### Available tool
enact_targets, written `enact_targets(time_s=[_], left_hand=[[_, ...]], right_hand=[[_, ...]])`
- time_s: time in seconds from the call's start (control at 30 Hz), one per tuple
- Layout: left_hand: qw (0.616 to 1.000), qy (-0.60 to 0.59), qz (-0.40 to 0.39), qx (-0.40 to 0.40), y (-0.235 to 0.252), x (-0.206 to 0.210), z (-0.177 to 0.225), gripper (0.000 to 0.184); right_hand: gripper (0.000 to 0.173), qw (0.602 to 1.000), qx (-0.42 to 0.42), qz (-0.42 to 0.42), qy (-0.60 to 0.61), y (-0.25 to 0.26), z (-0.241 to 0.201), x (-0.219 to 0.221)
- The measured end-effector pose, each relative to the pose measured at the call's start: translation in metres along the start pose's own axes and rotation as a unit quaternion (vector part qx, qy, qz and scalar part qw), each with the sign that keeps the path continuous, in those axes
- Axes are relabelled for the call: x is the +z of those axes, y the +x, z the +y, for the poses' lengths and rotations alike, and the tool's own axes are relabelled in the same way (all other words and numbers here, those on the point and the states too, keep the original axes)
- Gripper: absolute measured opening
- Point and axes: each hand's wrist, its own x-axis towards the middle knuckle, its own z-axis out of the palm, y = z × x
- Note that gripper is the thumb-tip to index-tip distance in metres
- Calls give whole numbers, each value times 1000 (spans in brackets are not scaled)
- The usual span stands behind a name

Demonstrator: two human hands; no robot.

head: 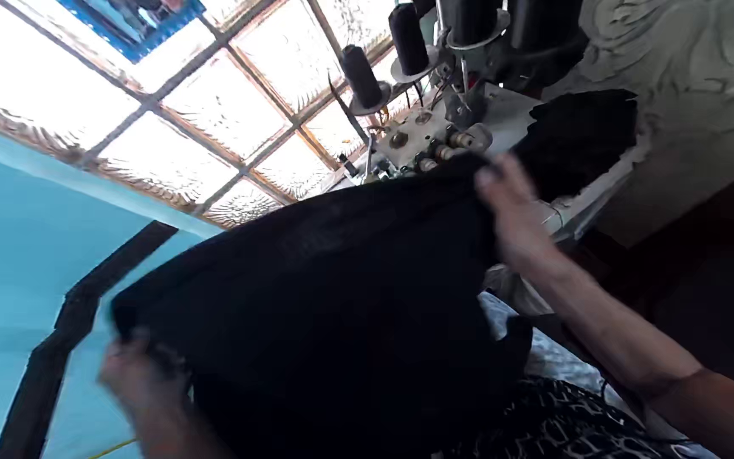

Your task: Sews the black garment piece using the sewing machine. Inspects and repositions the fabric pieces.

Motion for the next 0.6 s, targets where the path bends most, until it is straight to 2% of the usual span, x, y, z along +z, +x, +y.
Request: enact_targets(time_s=[0.03,0.1,0.13,0.2,0.3,0.4,0.5,0.6], left_hand=[[997,62,-5,-42,-3,22,-5,42],[989,118,-75,-36,-23,59,-13,65],[983,143,-117,-1,-36,76,-16,68],[960,179,-197,84,-65,108,-19,59],[923,178,-286,188,-108,145,-1,41],[889,114,-348,276,-133,166,25,34],[855,69,-408,314,-143,178,50,35],[814,66,-479,323,-147,184,58,41]], right_hand=[[24,995,65,-69,30,-4,19,9],[13,969,156,-173,79,-11,51,23],[4,959,181,-200,88,-13,62,28],[16,956,186,-215,75,-17,76,33],[19,971,121,-206,7,-14,74,33],[24,977,45,-202,-49,-13,58,31],[15,971,-51,-212,-94,-18,44,24],[5,954,-153,-216,-144,-21,38,16]])
